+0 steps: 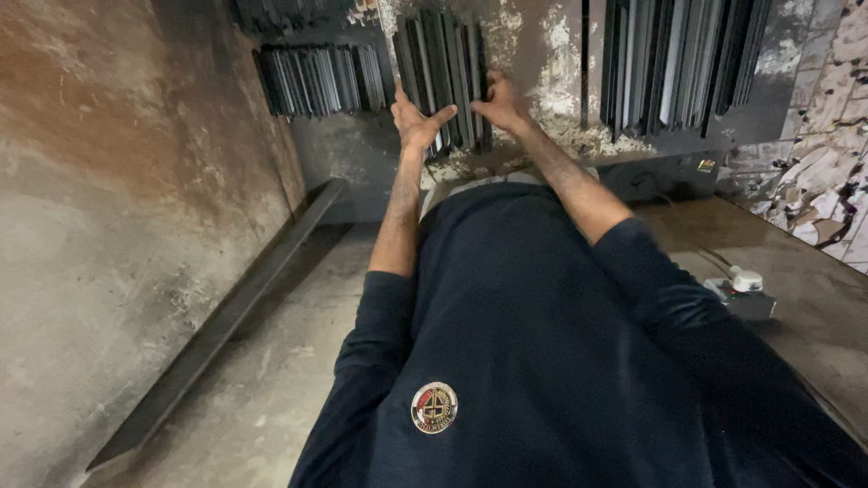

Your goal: The person stands at a storage rack and handles dark moulding strips, pulling individual strips out of the rack and repositioning them among the bundles. They then pick up flat boards and strips from the floor and carry them across the workshop.

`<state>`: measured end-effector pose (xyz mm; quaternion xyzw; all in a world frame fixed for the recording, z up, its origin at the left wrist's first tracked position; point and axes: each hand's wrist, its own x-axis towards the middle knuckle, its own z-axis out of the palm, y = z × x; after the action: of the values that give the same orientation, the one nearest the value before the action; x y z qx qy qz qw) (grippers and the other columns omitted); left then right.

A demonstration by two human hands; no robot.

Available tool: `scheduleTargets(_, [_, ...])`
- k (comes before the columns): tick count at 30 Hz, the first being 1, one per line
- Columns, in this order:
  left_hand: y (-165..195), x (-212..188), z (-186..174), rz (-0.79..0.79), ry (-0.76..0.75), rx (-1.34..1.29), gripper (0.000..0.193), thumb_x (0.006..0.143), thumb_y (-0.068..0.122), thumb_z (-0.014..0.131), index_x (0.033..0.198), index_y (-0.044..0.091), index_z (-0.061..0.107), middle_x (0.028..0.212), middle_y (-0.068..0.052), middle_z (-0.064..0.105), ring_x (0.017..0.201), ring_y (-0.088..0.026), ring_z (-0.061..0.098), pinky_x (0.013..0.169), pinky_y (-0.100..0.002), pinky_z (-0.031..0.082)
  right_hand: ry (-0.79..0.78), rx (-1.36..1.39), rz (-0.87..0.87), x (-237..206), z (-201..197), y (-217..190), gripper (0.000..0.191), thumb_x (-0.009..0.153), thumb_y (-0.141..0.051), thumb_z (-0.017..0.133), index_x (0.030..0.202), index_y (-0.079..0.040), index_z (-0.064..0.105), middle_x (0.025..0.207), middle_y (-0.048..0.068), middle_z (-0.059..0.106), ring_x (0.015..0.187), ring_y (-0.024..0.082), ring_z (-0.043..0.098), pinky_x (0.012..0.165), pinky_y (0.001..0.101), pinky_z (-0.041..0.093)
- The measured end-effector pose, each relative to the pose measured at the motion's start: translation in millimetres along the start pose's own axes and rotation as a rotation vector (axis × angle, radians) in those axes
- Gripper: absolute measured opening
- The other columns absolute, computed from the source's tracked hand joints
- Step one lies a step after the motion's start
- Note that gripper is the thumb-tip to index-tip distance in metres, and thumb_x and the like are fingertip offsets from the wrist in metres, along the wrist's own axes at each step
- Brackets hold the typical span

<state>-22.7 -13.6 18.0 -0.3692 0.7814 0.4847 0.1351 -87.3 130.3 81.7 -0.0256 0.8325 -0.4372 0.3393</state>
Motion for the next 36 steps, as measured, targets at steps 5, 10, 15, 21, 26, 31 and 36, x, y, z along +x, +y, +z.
scheduleTargets(5, [-0.5,-3.4,1.0,0.038,0.023,0.015,0.137,0.062,0.034,0.102,0.161,0.008,0.011,0.147,-0.026,0.037,0.137,-0.045,0.041,0.109,-0.055,0.043,-0.081,0.297,0.067,-7.1,-6.8,4.2,0.045,0.101,-0.014,0.056,0.145,-0.002,0.049,0.112,0.012,0.070,0.093,0.026,0.069,0.074,0.0424,0.055])
scheduleTargets(10, [-3.9,-2.0,5.2,0.100,0.074,0.019,0.135,0.062,0.033,0.102,0.161,0.005,0.015,0.148,-0.026,0.039,0.139,-0.044,0.042,0.114,-0.051,0.041,0.054,0.153,0.011,-6.7,-14.9,14.8,0.035,0.110,-0.019,0.057,0.141,-0.002,0.053,0.115,0.022,0.068,0.100,0.031,0.068,0.084,0.0455,0.056])
scheduleTargets(15, [-5.1,0.8,7.0,0.133,0.065,0.013,0.133,0.063,0.032,0.104,0.160,0.004,0.017,0.152,-0.027,0.038,0.142,-0.044,0.036,0.116,-0.052,0.035,0.509,-0.228,-0.243,-25.0,-58.4,60.0,0.046,0.111,-0.017,0.063,0.154,-0.008,0.047,0.120,0.016,0.061,0.109,0.028,0.061,0.091,0.0465,0.056])
scheduleTargets(21, [-4.8,-1.6,10.5,0.161,0.105,0.045,0.134,0.061,0.032,0.105,0.160,0.005,0.020,0.149,-0.026,0.042,0.140,-0.043,0.040,0.117,-0.051,0.037,0.913,-0.459,-0.233,-53.9,-140.4,113.8,0.065,0.109,-0.007,0.069,0.165,-0.004,0.036,0.131,0.015,0.052,0.114,0.027,0.056,0.093,0.0417,0.056])
scheduleTargets(26, [-4.7,-0.9,9.0,0.132,0.089,0.026,0.134,0.059,0.029,0.103,0.161,0.006,0.020,0.146,-0.025,0.045,0.137,-0.042,0.043,0.114,-0.048,0.039,0.866,-0.639,-0.184,-54.1,-154.8,118.5,0.067,0.103,-0.010,0.074,0.158,0.005,0.038,0.141,0.021,0.048,0.120,0.039,0.049,0.094,0.0524,0.046])
scheduleTargets(31, [-5.1,1.1,6.1,0.134,0.053,-0.014,0.130,0.064,0.027,0.104,0.160,0.006,0.019,0.147,-0.026,0.042,0.137,-0.043,0.042,0.111,-0.050,0.040,0.966,-0.631,-0.260,-50.5,-143.0,103.3,0.072,0.095,-0.019,0.077,0.156,0.000,0.045,0.149,0.024,0.043,0.131,0.041,0.044,0.102,0.0549,0.041])
scheduleTargets(36, [-9.3,1.6,6.6,0.124,0.129,-0.007,0.134,0.055,0.029,0.103,0.159,0.007,0.023,0.140,-0.024,0.050,0.133,-0.041,0.050,0.111,-0.048,0.044,0.659,-0.297,-0.157,-37.0,-94.2,61.2,0.053,0.104,-0.032,0.068,0.146,-0.004,0.054,0.141,0.020,0.055,0.127,0.034,0.056,0.105,0.0499,0.050])
